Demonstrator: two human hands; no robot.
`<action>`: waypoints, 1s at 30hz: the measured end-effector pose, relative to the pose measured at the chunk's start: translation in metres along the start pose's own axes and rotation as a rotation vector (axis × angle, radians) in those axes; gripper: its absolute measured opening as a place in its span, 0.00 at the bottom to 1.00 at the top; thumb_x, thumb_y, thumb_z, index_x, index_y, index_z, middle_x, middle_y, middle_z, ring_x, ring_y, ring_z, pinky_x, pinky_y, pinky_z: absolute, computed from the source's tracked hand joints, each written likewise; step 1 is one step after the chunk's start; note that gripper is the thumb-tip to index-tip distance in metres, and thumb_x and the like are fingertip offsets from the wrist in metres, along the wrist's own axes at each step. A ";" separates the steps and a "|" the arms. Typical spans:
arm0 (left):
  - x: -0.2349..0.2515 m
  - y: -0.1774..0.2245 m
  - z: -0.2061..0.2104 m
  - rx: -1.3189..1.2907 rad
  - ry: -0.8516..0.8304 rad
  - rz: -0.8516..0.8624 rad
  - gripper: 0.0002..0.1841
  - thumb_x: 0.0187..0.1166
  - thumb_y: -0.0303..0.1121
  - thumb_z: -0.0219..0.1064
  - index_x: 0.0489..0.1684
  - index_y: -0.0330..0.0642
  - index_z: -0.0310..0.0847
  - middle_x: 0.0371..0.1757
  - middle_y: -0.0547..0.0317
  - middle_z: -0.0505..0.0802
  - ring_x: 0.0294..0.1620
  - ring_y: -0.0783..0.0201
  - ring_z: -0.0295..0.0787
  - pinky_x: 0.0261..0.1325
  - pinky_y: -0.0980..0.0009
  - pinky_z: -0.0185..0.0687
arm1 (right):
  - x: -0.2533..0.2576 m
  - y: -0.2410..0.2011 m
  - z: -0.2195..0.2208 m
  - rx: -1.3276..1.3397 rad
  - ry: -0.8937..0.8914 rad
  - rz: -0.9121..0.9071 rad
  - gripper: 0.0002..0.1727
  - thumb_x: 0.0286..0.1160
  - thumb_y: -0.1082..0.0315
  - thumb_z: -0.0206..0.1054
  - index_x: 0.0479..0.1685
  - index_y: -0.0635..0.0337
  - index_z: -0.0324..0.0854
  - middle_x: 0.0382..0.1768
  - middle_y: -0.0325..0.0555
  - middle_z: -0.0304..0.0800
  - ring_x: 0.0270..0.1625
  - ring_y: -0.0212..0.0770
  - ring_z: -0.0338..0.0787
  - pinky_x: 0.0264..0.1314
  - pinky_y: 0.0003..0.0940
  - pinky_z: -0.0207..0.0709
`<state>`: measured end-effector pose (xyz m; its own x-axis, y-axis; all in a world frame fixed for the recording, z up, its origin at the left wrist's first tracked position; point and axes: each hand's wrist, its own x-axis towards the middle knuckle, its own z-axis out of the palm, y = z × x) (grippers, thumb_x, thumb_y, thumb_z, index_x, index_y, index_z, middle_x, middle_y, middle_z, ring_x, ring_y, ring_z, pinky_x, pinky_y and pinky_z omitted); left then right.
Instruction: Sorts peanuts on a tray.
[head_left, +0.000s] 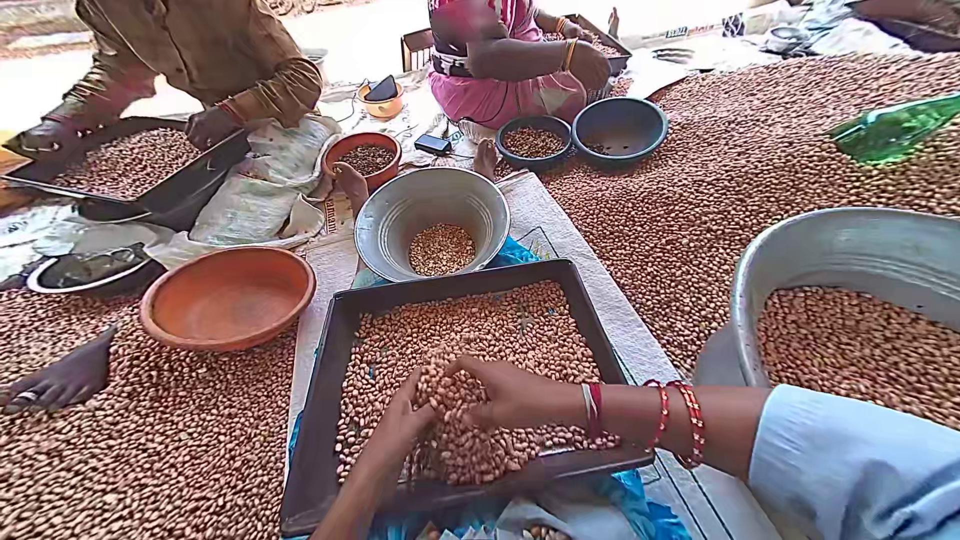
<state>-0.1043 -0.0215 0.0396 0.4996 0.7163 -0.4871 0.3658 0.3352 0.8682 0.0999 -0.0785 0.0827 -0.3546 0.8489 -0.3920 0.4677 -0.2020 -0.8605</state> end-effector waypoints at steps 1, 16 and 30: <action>0.001 0.003 -0.005 -0.105 0.038 0.020 0.36 0.78 0.14 0.53 0.91 0.34 0.47 0.72 0.43 0.81 0.56 0.65 0.88 0.53 0.67 0.87 | 0.002 -0.006 -0.012 0.046 0.020 -0.027 0.31 0.82 0.75 0.66 0.84 0.60 0.64 0.72 0.63 0.80 0.53 0.53 0.94 0.55 0.51 0.88; -0.002 0.014 0.003 1.058 0.273 0.715 0.06 0.64 0.25 0.78 0.36 0.47 0.95 0.42 0.50 0.95 0.47 0.43 0.92 0.44 0.47 0.89 | 0.006 0.003 -0.099 -0.805 0.182 -0.013 0.11 0.85 0.69 0.61 0.48 0.65 0.88 0.40 0.58 0.91 0.48 0.59 0.90 0.48 0.59 0.78; -0.004 -0.010 0.039 1.275 -0.139 0.753 0.04 0.64 0.33 0.79 0.34 0.48 0.94 0.37 0.53 0.92 0.44 0.49 0.92 0.36 0.57 0.89 | 0.012 0.027 -0.118 -0.792 0.278 0.140 0.09 0.82 0.69 0.65 0.43 0.62 0.91 0.40 0.53 0.92 0.49 0.55 0.91 0.51 0.57 0.80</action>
<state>-0.0793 -0.0512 0.0288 0.9215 0.3861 -0.0406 0.3812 -0.8797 0.2842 0.2037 -0.0167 0.0931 -0.0874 0.9516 -0.2946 0.9577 -0.0011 -0.2879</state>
